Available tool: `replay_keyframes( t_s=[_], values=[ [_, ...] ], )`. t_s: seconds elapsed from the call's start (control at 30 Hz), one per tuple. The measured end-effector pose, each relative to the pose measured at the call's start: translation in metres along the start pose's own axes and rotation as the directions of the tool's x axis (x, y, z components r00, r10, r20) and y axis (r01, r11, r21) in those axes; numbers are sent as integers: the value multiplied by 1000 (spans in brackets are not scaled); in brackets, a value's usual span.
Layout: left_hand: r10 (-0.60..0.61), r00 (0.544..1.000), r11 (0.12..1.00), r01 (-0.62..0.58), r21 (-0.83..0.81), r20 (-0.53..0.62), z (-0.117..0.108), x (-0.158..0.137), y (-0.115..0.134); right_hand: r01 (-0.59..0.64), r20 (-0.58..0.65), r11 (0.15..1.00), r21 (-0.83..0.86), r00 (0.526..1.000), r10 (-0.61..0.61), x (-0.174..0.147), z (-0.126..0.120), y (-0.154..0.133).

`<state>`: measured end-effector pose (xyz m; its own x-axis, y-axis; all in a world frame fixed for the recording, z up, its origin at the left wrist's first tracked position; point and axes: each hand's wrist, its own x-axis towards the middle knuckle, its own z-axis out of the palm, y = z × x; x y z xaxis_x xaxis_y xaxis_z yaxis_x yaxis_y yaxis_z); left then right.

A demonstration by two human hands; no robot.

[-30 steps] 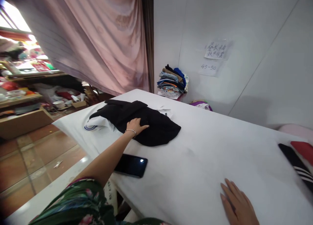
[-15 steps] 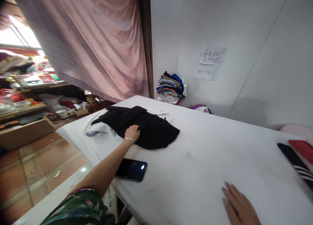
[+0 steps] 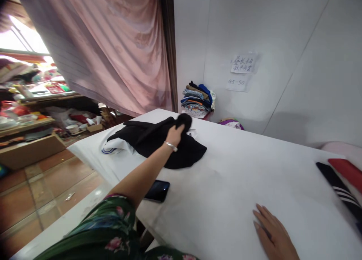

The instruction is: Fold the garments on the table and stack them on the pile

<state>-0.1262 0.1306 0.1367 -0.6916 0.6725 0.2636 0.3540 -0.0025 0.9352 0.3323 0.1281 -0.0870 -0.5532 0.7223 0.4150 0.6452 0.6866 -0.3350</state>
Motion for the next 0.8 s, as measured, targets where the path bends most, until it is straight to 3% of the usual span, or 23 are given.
replay_keyframes(
  t_s=[0.13, 0.23, 0.37, 0.5, 0.6, 0.7, 0.73, 0.8],
  values=[
    [4, 984, 998, 7, -62, 179, 77, -37, 6, -8, -18, 999, 32, 1000, 9, 1, -1, -2],
    [-36, 970, 998, 48, -46, 239, 105, -61, -5, -30, -21, 998, 60, 999, 31, 0, -3, -2],
    [-90, 952, 996, 80, 46, 292, 107, -91, -26, -69, 11, 994, 88, 998, 68, -3, -3, 0],
    [-134, 910, 951, 7, 310, 393, 95, -122, -47, -121, 51, 987, 104, 992, 116, -4, 0, 3],
    [-153, 815, 911, -103, 399, 559, 90, -141, -56, -110, 65, 989, 100, 992, 104, -2, -1, 2],
    [-119, 661, 954, -131, 270, 741, 89, -151, -56, -108, 60, 989, 106, 993, 102, 0, -6, -3],
    [-89, 628, 969, -125, 213, 773, 89, -151, -54, -113, 63, 987, 111, 992, 106, 1, -8, -6],
    [6, 628, 979, -162, 123, 778, 87, -147, -47, -131, 65, 984, 123, 990, 124, 2, -14, -12]
  ],
)
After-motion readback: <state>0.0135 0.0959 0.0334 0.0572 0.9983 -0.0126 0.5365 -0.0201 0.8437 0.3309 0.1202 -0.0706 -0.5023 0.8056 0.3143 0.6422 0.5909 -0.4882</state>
